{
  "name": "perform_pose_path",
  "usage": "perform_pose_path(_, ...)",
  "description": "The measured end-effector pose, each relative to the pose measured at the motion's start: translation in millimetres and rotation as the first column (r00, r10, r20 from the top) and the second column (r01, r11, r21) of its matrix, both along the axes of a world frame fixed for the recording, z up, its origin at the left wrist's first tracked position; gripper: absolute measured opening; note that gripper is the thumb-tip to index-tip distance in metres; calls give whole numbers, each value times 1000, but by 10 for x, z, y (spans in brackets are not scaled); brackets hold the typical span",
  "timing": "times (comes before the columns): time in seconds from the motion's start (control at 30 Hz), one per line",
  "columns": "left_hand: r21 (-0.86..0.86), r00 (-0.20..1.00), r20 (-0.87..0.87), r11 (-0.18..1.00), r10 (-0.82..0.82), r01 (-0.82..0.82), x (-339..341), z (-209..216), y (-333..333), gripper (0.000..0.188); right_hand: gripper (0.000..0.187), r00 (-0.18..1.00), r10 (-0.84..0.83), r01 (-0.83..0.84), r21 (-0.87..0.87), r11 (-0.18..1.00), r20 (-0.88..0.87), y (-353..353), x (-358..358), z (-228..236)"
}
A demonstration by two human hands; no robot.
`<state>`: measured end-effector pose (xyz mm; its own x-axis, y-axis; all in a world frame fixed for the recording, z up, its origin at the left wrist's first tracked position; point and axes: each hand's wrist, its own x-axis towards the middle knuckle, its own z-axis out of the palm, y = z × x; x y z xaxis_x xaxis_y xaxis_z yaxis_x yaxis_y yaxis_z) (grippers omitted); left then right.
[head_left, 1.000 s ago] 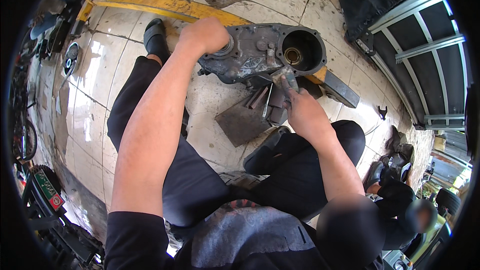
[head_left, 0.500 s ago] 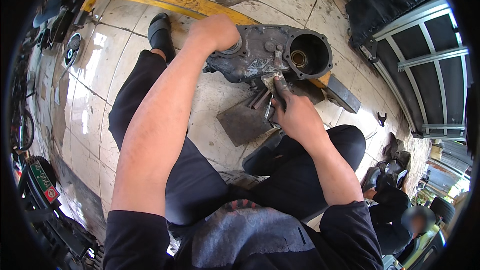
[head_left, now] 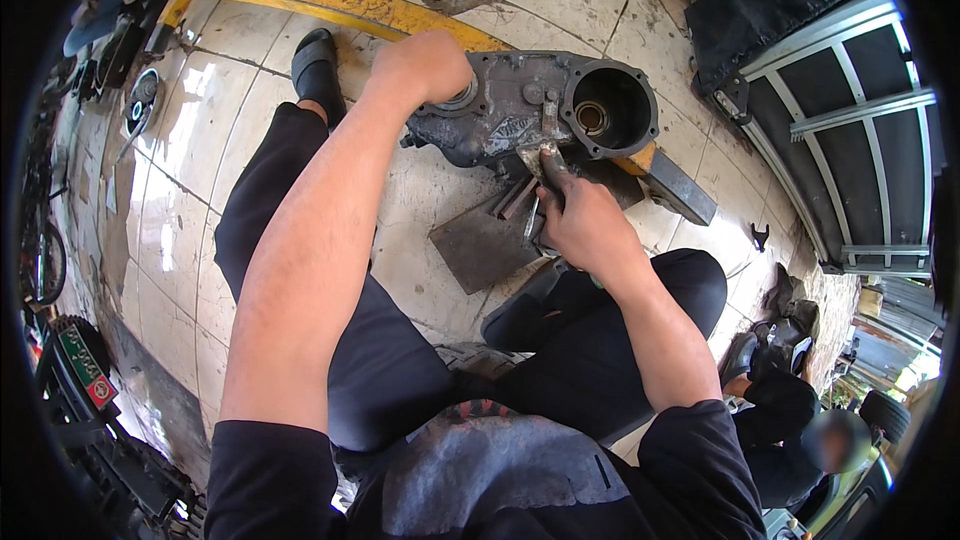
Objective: The person sits on the floor and uses a scraper to remove grime and residue from a disassembled engine casing. They repeatedly scrape the surface and wipe the debris with a rag.
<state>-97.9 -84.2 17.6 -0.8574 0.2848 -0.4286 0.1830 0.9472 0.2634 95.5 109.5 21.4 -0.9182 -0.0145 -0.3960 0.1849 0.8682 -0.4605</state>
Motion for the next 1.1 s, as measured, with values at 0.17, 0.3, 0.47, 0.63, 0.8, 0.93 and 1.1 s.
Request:
perform_pose_path(0.17,13,1000,5,1000,-1,1,-30,-19,-20,42,50,1000,-10,9,-27,1000,-17,-25,-12,-11)
perform_pose_path(0.3,-2,999,39,1000,0,0,-26,47,-1,42,47,999,-21,19,-83,996,-27,10,-133,-2)
perform_pose_path(0.47,5,1000,-6,1000,27,-27,-10,48,1,40,44,998,31,-35,-78,996,-52,-61,8,-6)
perform_pose_path(0.63,8,999,-3,999,42,-42,-2,1,6,37,47,999,-43,46,-110,993,29,-34,-127,71)
perform_pose_path(0.8,-13,1000,7,1000,27,-27,-44,19,14,38,47,999,-40,42,-91,995,22,-43,-129,53)
perform_pose_path(0.93,19,999,-8,999,38,-38,-19,-22,-8,40,40,998,-46,48,-65,997,33,-126,-33,75)
perform_pose_path(1.1,-6,999,-12,999,41,-41,-15,-50,10,40,45,994,-102,105,-92,990,32,-35,-142,33)
